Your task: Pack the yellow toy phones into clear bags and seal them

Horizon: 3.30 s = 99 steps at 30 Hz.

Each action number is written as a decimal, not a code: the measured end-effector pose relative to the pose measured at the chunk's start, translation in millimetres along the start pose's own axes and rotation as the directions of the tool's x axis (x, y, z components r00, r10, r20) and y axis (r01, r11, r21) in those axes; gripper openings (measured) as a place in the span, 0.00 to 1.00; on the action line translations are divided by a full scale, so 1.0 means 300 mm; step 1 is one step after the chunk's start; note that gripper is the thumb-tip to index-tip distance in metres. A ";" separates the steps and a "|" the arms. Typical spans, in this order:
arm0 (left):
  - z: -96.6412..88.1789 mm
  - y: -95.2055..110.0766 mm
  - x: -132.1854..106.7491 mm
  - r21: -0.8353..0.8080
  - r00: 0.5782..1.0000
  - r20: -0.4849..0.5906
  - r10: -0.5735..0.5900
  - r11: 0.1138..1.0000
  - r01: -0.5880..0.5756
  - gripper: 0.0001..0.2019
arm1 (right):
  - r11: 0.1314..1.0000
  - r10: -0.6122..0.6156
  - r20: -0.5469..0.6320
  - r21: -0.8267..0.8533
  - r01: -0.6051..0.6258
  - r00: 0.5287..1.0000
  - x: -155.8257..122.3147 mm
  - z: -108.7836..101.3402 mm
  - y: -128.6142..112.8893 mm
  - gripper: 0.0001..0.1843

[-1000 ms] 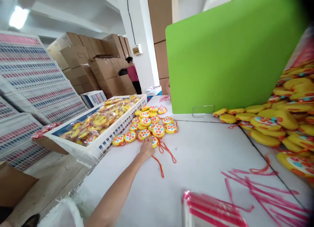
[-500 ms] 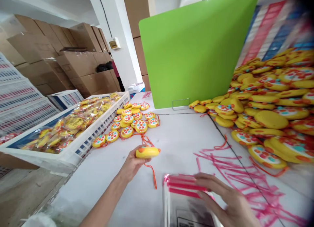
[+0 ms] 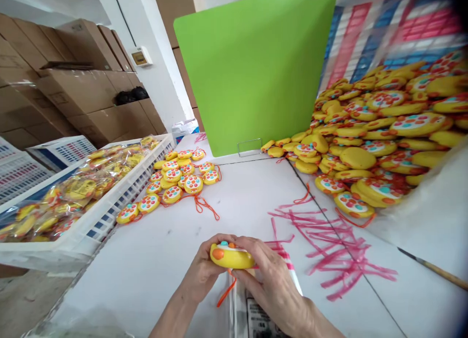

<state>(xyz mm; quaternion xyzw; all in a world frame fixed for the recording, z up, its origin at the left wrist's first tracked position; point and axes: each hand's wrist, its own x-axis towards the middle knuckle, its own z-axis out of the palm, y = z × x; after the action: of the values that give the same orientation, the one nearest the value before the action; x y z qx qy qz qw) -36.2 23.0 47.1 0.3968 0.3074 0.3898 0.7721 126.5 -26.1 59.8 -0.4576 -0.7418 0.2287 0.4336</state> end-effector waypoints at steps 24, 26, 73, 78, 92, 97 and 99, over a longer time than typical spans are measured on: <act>0.152 -0.295 -0.078 0.971 0.913 0.237 0.332 -0.114 -0.211 0.14 | 0.419 0.726 0.123 0.702 -0.577 0.677 0.103 -0.060 0.289 0.17; 0.173 -0.374 -0.059 0.968 0.927 0.213 0.308 -0.194 -0.159 0.19 | 0.395 0.757 0.162 0.658 -0.641 0.633 0.072 -0.071 0.321 0.16; 0.062 -0.253 -0.049 0.919 0.816 0.369 0.445 -0.040 -0.393 0.07 | 0.876 0.481 0.253 -0.095 -0.474 0.839 -0.133 -0.165 0.121 0.18; -0.006 -0.165 -0.084 0.908 0.843 -0.093 0.530 0.392 -0.146 0.08 | 0.854 0.521 0.198 -0.131 -0.504 0.830 -0.122 -0.200 0.113 0.21; 0.075 -0.181 -0.023 0.439 0.972 -0.233 0.037 0.896 0.071 0.11 | 0.873 0.427 0.371 -0.408 -0.268 0.825 -0.072 -0.231 0.093 0.19; 0.092 -0.186 -0.030 0.358 0.968 -0.243 0.063 0.933 0.029 0.11 | 0.899 0.349 0.455 -0.410 -0.156 0.819 -0.033 -0.247 0.113 0.16; 0.096 -0.190 -0.030 0.296 0.970 -0.237 0.046 0.955 0.027 0.11 | 0.887 0.329 0.488 -0.453 -0.088 0.809 -0.030 -0.231 0.110 0.18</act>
<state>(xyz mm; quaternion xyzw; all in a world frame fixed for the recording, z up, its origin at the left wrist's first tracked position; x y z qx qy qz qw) 2.2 -16.9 14.4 0.4593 0.4521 0.3881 0.6588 203.3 -22.3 67.5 -0.5328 -0.8095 0.2375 0.0669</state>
